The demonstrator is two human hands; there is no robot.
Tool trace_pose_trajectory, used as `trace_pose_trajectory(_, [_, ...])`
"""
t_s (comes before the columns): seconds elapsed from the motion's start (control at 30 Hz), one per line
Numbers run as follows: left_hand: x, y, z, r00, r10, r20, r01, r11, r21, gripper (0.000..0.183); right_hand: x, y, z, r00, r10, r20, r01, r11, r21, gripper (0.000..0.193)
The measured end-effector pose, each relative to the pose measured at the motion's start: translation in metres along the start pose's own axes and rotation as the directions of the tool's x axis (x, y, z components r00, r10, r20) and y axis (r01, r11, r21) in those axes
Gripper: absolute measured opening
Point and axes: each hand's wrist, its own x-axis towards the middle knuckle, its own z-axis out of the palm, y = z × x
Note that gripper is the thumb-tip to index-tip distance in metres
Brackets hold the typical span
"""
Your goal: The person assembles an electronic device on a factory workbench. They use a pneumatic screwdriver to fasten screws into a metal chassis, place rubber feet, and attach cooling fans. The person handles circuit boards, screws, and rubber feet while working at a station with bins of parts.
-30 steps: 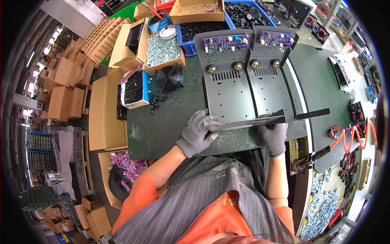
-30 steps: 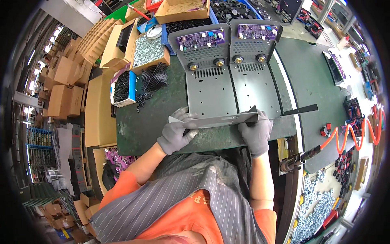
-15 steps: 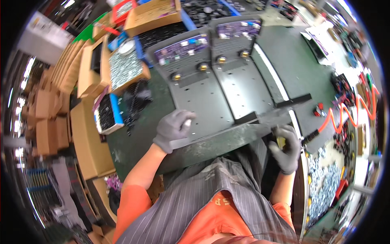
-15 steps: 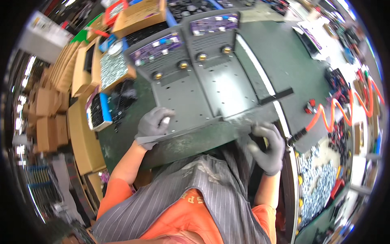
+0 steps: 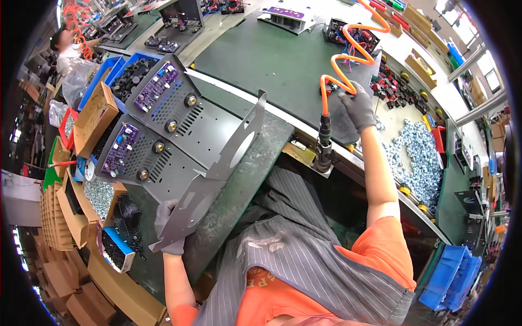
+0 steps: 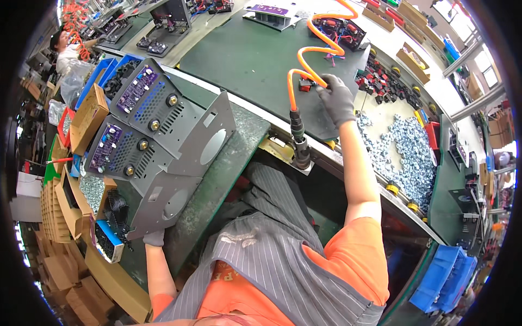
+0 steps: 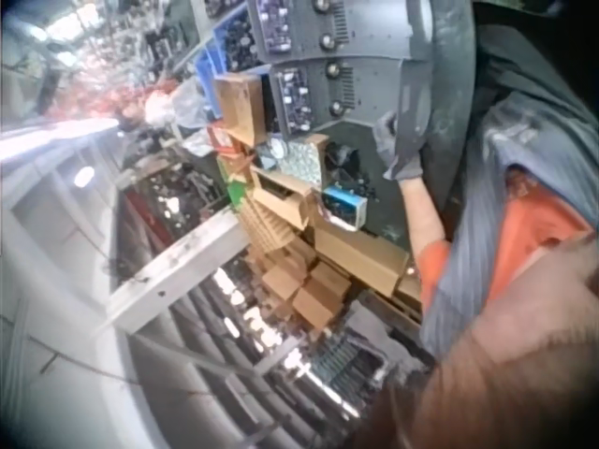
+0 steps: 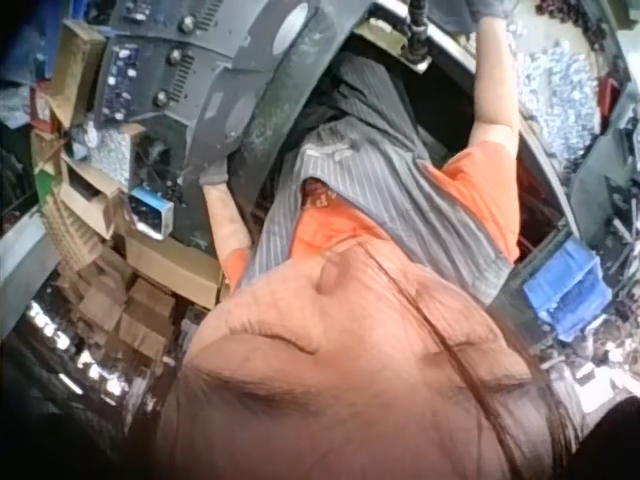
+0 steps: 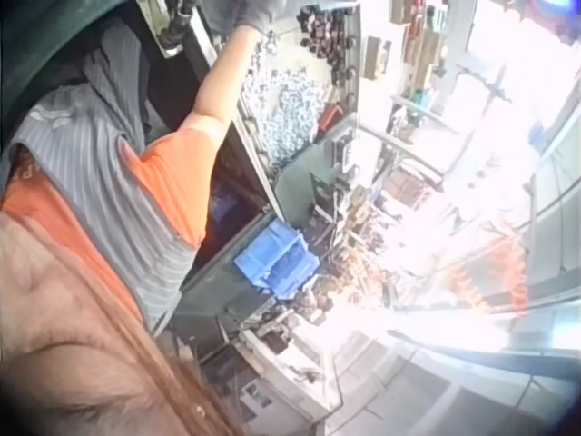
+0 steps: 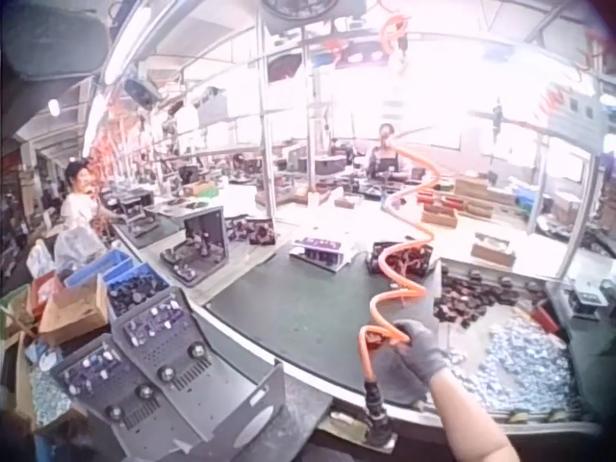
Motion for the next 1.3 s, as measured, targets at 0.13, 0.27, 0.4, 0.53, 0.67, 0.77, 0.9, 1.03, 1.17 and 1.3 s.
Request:
trace_pose_trajectory(0.13, [0.007, 0.009, -0.022, 0.997, -0.067, 0.026, 0.068, 0.997, -0.042, 0.020, 0.016, -0.013, 0.018, 0.989, -0.143, 0.031, 0.146, 0.956, -0.254, 0.034])
trace_pose_trajectory(0.27, [0.036, 0.026, -0.047, 0.969, -0.248, 0.021, 0.248, 0.960, -0.129, 0.022, 0.006, -0.020, 0.034, 0.969, 0.076, 0.236, -0.009, 0.963, -0.271, 0.037])
trace_pose_trajectory(0.4, [0.081, 0.053, -0.068, 0.996, -0.081, -0.022, 0.073, 0.967, -0.244, 0.019, 0.003, -0.013, 0.044, 0.993, 0.041, 0.115, -0.013, 0.973, -0.229, 0.029])
trace_pose_trajectory(0.53, [0.119, 0.090, -0.088, 0.997, -0.012, 0.081, 0.041, 0.929, -0.367, 0.019, 0.000, -0.021, 0.015, 0.986, 0.166, 0.035, -0.165, 0.895, 0.414, 0.017])
trace_pose_trajectory(0.67, [0.144, 0.127, -0.099, 0.984, 0.021, 0.179, 0.060, 0.900, -0.433, 0.021, -0.030, -0.066, -0.049, 0.951, 0.139, -0.276, 0.092, 0.726, 0.682, 0.019])
trace_pose_trajectory(0.77, [0.164, 0.155, -0.090, 0.966, 0.180, 0.187, -0.099, 0.922, -0.374, 0.023, -0.056, -0.124, -0.068, 0.976, -0.155, -0.150, 0.214, 0.604, 0.768, 0.017])
trace_pose_trajectory(0.9, [0.176, 0.197, -0.072, 0.894, 0.280, 0.349, -0.283, 0.958, -0.043, 0.030, -0.047, -0.186, -0.043, 0.805, -0.592, 0.038, 0.471, 0.676, 0.566, 0.022])
trace_pose_trajectory(1.03, [0.174, 0.226, -0.058, 0.834, 0.289, 0.470, -0.458, 0.838, 0.298, 0.042, -0.033, -0.208, -0.021, 0.731, -0.674, 0.108, 0.542, 0.669, 0.508, 0.018])
trace_pose_trajectory(1.17, [0.177, 0.237, -0.056, 0.810, 0.249, 0.531, -0.470, 0.816, 0.335, 0.045, -0.027, -0.219, -0.013, 0.754, -0.652, 0.084, 0.517, 0.667, 0.537, 0.017])
trace_pose_trajectory(1.3, [0.184, 0.245, -0.051, 0.833, 0.207, 0.514, -0.449, 0.795, 0.407, 0.043, -0.022, -0.222, -0.013, 0.752, -0.639, 0.163, 0.454, 0.680, 0.576, 0.026])
